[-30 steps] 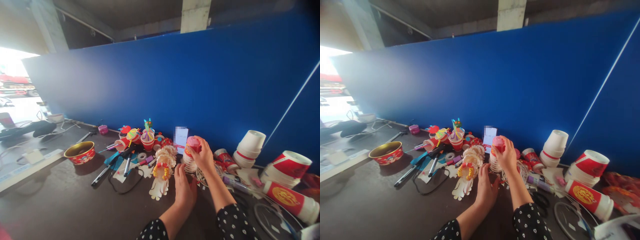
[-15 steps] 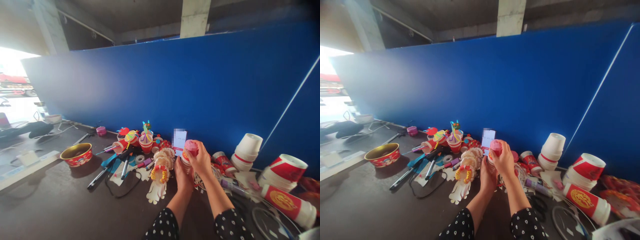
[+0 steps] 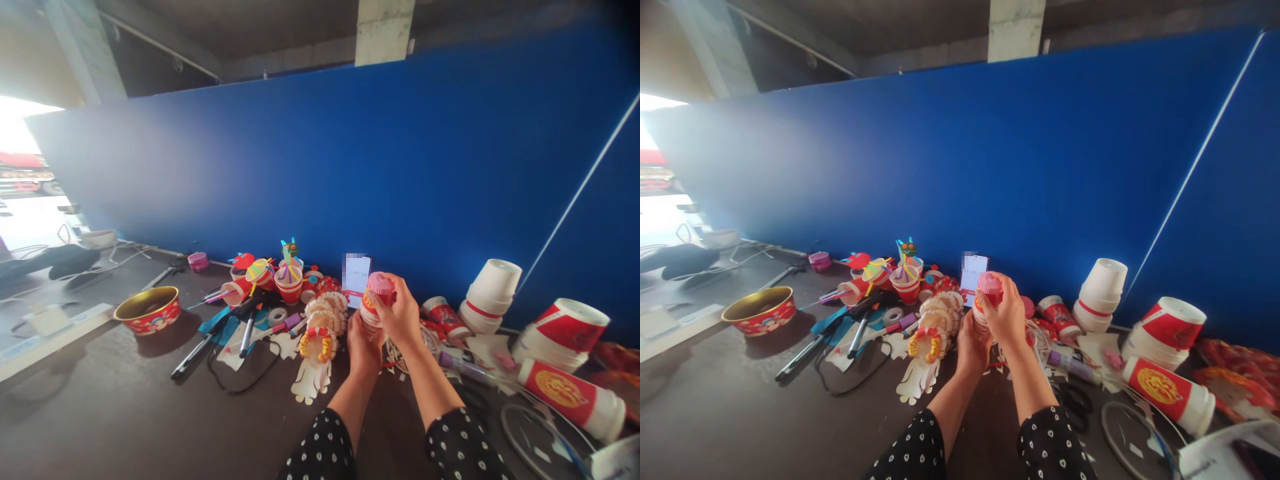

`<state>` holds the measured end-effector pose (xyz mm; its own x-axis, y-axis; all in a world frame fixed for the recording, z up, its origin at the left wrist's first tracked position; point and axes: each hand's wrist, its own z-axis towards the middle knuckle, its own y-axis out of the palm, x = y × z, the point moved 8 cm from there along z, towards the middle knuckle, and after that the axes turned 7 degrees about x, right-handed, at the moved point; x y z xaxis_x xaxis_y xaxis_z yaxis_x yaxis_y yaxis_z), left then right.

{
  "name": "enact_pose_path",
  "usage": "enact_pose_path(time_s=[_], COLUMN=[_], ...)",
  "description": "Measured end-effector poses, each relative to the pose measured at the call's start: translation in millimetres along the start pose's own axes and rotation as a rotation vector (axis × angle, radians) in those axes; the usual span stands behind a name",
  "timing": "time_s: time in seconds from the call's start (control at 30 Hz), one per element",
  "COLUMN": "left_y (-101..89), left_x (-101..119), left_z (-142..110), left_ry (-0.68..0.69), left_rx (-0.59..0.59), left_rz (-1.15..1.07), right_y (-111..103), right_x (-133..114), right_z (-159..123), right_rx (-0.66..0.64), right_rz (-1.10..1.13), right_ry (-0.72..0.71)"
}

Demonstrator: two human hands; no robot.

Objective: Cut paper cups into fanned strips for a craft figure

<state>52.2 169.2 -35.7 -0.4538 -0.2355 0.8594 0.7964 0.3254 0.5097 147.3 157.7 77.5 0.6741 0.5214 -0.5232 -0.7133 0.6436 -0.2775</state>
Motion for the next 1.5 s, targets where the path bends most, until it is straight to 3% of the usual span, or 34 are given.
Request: enact_pose_path(time_s=[0.17, 0.33, 0.5, 0.67, 0.77, 0.83, 1.07, 1.17, 1.33, 1.5], left_y=[-2.1, -2.5, -7.1, -3.4, 0.8, 4.6, 17.8, 15.8, 11.0, 15.4], left_x=[11.6, 7.4, 4.0, 16.1, 24.3, 29.5, 44.2, 43.6, 44.6, 42.6], left_z=[-3.9, -1.8, -2.5, -12.7, -20.5, -27.1, -58.8, -59.3, -58.3, -63.4], left_ry=[0.176, 0.334, 0.418, 0.597, 0.671, 0.716, 0.989, 1.003, 1.005, 0.994], left_rx=[-0.038, -0.075, -0.045, -0.030, -0.043, -0.077, -0.280, -0.271, -0.230, -0.322], left_rz=[0.221, 0.483, 0.591, 0.680, 0.731, 0.740, 0.688, 0.715, 0.720, 0.761], right_y=[-11.4, -32.5, -49.3, -79.3, -98.1, -107.4, -97.9, -85.4, -80.8, -75.5], right_x=[-4.8, -10.7, -11.9, 1.3, 20.3, 26.0, 40.6, 44.8, 50.8, 50.6], right_z=[7.0, 12.5, 12.0, -0.7, -15.1, -26.4, -73.9, -84.2, -83.9, -82.7], right_rx=[0.071, 0.212, 0.288, 0.408, 0.429, 0.420, 0.199, 0.125, 0.145, 0.128], right_rz=[0.092, 0.128, 0.101, -0.014, -0.055, -0.082, 0.043, 0.159, 0.193, 0.328], right_ry=[0.022, 0.036, 0.045, 0.086, 0.210, 0.205, 0.296, 0.367, 0.366, 0.366])
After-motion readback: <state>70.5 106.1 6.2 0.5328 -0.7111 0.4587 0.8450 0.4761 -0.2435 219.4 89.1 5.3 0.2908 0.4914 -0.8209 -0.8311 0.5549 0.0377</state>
